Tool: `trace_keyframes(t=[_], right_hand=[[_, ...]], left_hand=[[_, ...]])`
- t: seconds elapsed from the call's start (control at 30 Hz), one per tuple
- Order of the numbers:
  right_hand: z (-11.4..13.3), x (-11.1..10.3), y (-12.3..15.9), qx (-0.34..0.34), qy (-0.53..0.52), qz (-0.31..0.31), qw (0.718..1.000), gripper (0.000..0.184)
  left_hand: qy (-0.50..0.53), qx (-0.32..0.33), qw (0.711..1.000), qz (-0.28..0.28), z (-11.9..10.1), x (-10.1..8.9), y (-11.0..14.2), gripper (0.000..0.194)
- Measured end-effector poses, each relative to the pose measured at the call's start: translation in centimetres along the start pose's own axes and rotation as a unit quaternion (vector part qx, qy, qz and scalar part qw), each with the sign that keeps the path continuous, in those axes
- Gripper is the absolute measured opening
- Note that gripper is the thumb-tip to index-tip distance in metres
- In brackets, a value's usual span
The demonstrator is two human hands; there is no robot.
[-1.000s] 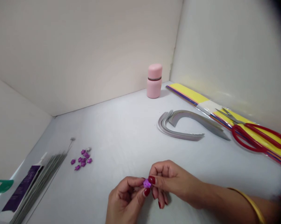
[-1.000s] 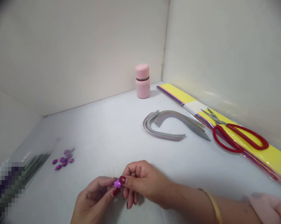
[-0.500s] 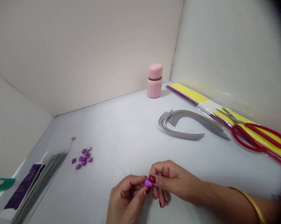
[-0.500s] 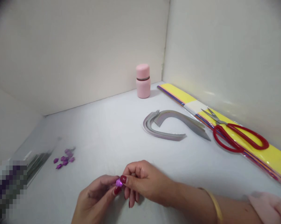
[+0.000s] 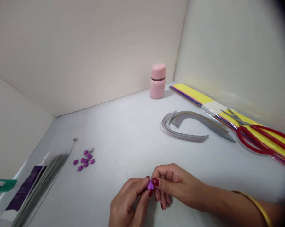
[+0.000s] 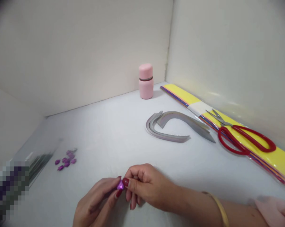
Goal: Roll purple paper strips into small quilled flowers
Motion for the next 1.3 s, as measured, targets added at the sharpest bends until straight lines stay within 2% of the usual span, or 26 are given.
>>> trace_keyframes(t=[0.1,0.2,0.27,0.43,0.57,0.7,0.9,1.13,1.3], right_hand=[[0.0,-0.1,0.0,-0.003,0.012,-0.01,1.0,0.036],[0.5,-0.4,0.0,-0.036,0.049,-0.037,0.997,0.034],[0.6,-0.3,0.0,-0.042,0.044,-0.042,0.997,0.034],[0.3,-0.1,0.0,-0.011,-0.008,-0.028,1.0,0.037],[0.2,0.8,0.1,0.009,-0.018,0.019,1.0,0.04],[-0.4,1.5,0.2,0.026,-0.084,0.047,0.995,0.044],[-0.7,1.5,0.0,0.03,-0.133,0.039,0.99,0.039],[-0.5,1.7,0.1,0.024,-0.126,0.046,0.991,0.039],[-0.2,1.5,0.1,0.017,-0.102,0.04,0.994,0.037]], left_hand=[[-0.015,0.015,1.0,0.014,-0.2,0.3,0.1,0.025],[-0.036,0.031,0.999,0.015,-0.5,0.3,0.2,0.03],[-0.029,0.012,0.999,0.006,-0.2,0.1,0.2,0.03],[0.013,-0.061,0.998,-0.008,0.9,-0.5,-0.1,0.017],[0.003,-0.049,0.999,0.007,0.3,-0.4,-0.4,0.014],[-0.041,-0.009,0.999,0.005,-0.5,-0.5,-0.5,0.013],[-0.004,-0.053,0.999,-0.008,0.4,-0.5,-0.3,0.017],[0.024,-0.039,0.999,0.015,0.1,-0.1,-0.6,0.014],[0.03,-0.031,0.999,-0.012,0.2,-0.4,-0.4,0.019]])
Point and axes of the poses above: each hand's wrist, its own y-axis away from the middle knuckle, its own x-axis out of the palm, z = x × y, the point moved 10 cm from there along -y, towards the middle knuckle, and after that the axes turned 2 degrees about -z, right-handed, at the moved point
